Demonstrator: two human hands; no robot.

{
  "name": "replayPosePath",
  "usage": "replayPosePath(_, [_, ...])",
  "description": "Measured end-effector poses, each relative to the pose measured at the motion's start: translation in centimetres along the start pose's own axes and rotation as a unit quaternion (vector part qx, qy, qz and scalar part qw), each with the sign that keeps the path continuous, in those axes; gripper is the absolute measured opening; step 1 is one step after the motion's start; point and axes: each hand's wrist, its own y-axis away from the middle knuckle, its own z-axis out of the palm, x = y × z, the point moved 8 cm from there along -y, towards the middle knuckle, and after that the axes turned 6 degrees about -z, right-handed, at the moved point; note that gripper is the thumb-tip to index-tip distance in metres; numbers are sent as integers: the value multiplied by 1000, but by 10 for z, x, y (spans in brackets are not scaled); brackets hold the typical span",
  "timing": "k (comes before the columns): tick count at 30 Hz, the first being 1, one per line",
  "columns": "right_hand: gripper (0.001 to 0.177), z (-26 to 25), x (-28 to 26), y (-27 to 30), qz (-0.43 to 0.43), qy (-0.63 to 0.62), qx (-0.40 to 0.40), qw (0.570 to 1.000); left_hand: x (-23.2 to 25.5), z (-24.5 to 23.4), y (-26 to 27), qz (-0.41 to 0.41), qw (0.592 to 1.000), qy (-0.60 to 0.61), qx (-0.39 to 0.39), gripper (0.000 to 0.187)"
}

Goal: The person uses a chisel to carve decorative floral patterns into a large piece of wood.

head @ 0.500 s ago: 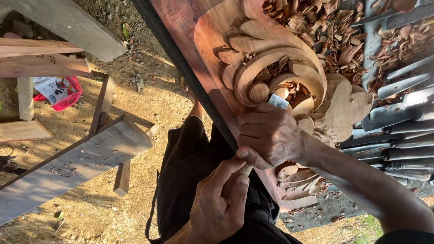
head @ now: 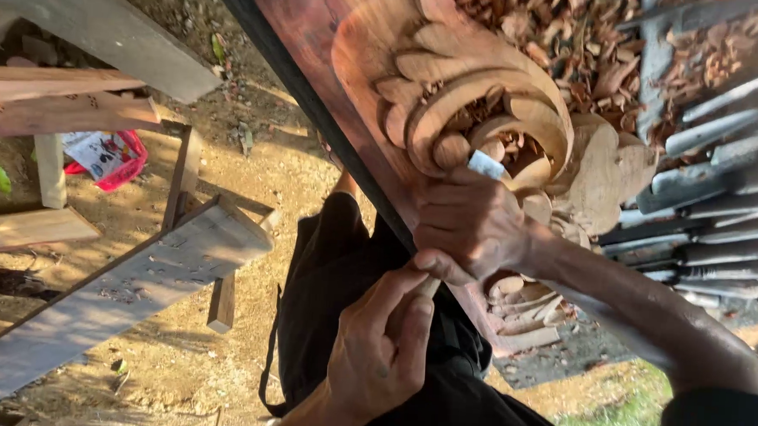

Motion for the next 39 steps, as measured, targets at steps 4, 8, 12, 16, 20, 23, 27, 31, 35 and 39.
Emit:
replayPosePath(4, [52,-12,6,-6,-4,5,34,999,27,-8,-10,81,996,-17,27,20])
replayPosePath(8, [73,-13,-6,-14,-1,-49,14,999,1,-5,3,-9,1000,18,-23,32])
replayPosePath(12, [67,-9,0,-9,15,-13,-4,1000,4,-6,-4,25,999,7,-24,29])
replayPosePath(16, [63,-3,1,-3,16,6,-26,1000,16,-8,-6,41,999,-4,-24,29])
replayPosePath(20, [63,-5,2,-3,20,8,1,1000,12,-10,-10,-33,999,-11,-33,30])
replayPosePath(23, [64,13,10,17,11,16,8,1000,14,-11,-10,72,997,-29,-13,28])
replayPosePath(27, [57,-18,18,7,35,42,68,996,27,-10,-33,40,997,-30,-61,31])
replayPosePath(31, [26,-5,3,6,-18,97,35,994,-2,-5,-9,-125,989,-43,-67,37])
replayPosePath(35, [37,-6,6,7,-29,42,49,997,28,-6,-8,5,998,-60,-29,33])
replayPosePath(39, [22,-14,5,2,-6,6,26,1000,37,-2,-5,10,994,-104,-11,34])
